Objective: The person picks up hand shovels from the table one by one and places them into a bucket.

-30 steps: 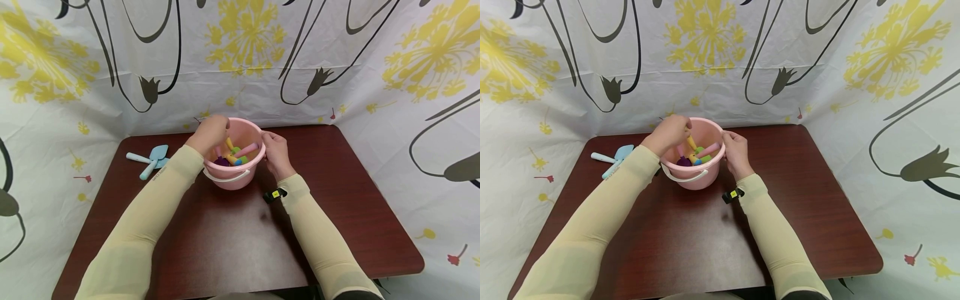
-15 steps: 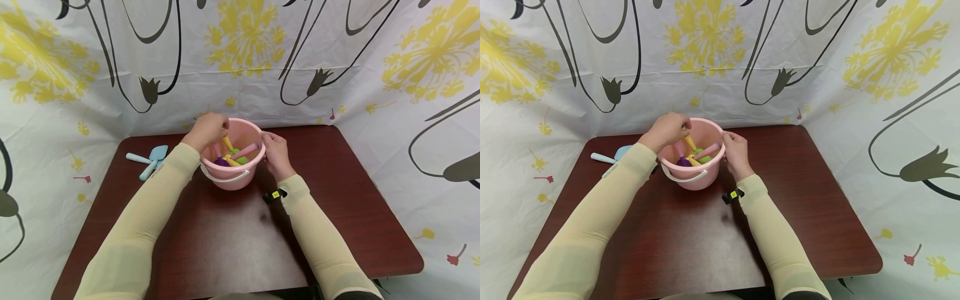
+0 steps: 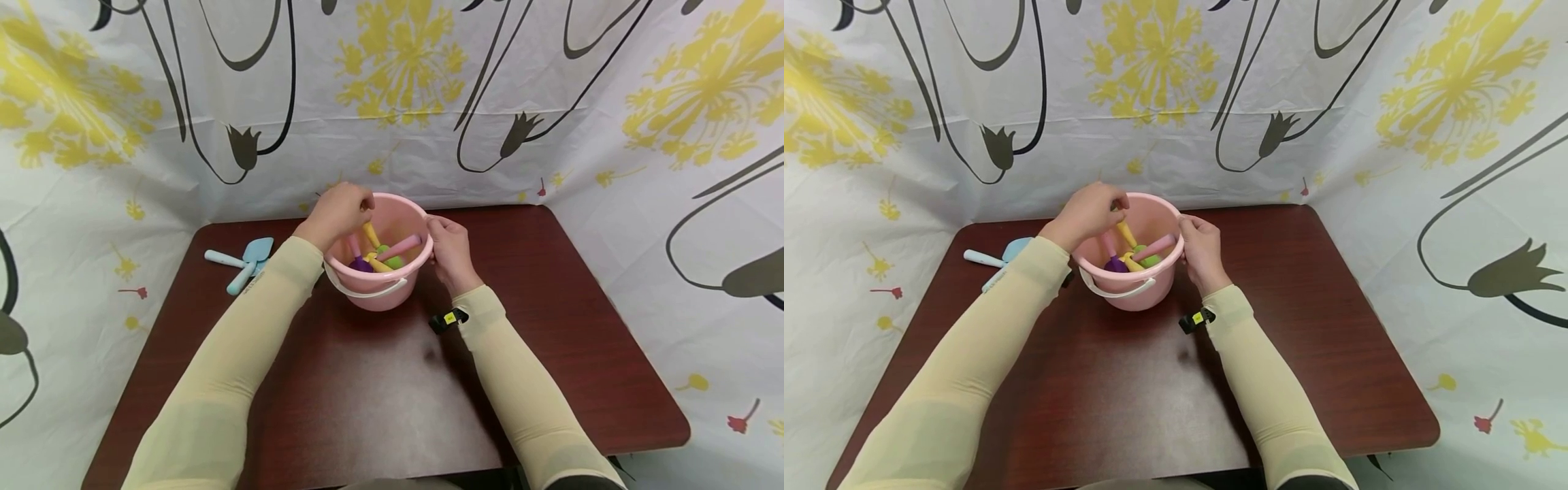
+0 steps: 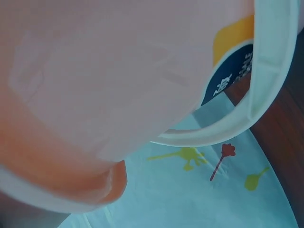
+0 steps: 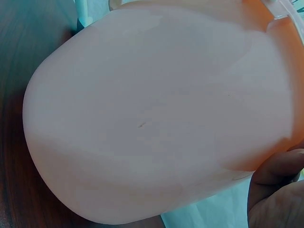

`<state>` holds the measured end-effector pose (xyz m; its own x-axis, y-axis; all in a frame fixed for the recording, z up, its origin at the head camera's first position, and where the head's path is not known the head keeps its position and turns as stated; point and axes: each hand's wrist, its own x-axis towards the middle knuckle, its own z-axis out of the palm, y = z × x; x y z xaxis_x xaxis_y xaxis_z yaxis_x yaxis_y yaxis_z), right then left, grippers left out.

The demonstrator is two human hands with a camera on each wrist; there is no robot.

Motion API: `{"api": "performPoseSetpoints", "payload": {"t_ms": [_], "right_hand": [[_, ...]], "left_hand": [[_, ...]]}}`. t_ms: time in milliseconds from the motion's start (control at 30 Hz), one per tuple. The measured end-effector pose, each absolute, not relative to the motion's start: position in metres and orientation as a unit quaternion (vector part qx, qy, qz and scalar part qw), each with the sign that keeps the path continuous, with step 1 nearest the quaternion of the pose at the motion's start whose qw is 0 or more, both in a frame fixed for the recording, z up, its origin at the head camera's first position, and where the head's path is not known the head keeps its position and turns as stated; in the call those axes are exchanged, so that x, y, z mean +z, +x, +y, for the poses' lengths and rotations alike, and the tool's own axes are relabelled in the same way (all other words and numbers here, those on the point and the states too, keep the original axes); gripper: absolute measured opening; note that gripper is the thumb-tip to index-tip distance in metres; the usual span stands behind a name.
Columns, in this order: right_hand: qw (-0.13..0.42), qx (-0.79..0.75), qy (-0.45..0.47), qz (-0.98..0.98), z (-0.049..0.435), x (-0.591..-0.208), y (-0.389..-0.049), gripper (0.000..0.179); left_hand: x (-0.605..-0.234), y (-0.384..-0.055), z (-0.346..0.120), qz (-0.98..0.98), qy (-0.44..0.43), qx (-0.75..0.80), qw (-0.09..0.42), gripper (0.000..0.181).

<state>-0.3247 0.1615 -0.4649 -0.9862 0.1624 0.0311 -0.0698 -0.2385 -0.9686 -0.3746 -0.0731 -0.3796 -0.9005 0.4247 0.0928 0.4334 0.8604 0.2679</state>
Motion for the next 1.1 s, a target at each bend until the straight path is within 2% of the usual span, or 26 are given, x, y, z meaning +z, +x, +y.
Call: {"api": "performPoseSetpoints", "payload": {"t_ms": [200, 500, 867, 1100], "right_hand": [[0.075, 0.783, -0.040, -0.616, 0.161, -0.465, -0.324, 0.027], [0.077, 0.782, -0.039, -0.618, 0.161, -0.465, -0.324, 0.028], [0.075, 0.785, -0.043, -0.613, 0.159, -0.464, -0.325, 0.027], [0.076, 0.783, -0.047, -0.616, 0.159, -0.465, -0.326, 0.025]], "left_hand": [[-0.376, -0.370, -0.082, -0.951, -0.220, -0.218, 0.013, 0.023], [-0.374, -0.354, -0.106, -0.938, -0.196, -0.284, 0.028, 0.019], [-0.397, -0.325, -0.176, -0.929, -0.139, -0.333, 0.082, 0.021], [-0.417, -0.305, -0.220, -0.936, -0.077, -0.334, 0.074, 0.026]]}}
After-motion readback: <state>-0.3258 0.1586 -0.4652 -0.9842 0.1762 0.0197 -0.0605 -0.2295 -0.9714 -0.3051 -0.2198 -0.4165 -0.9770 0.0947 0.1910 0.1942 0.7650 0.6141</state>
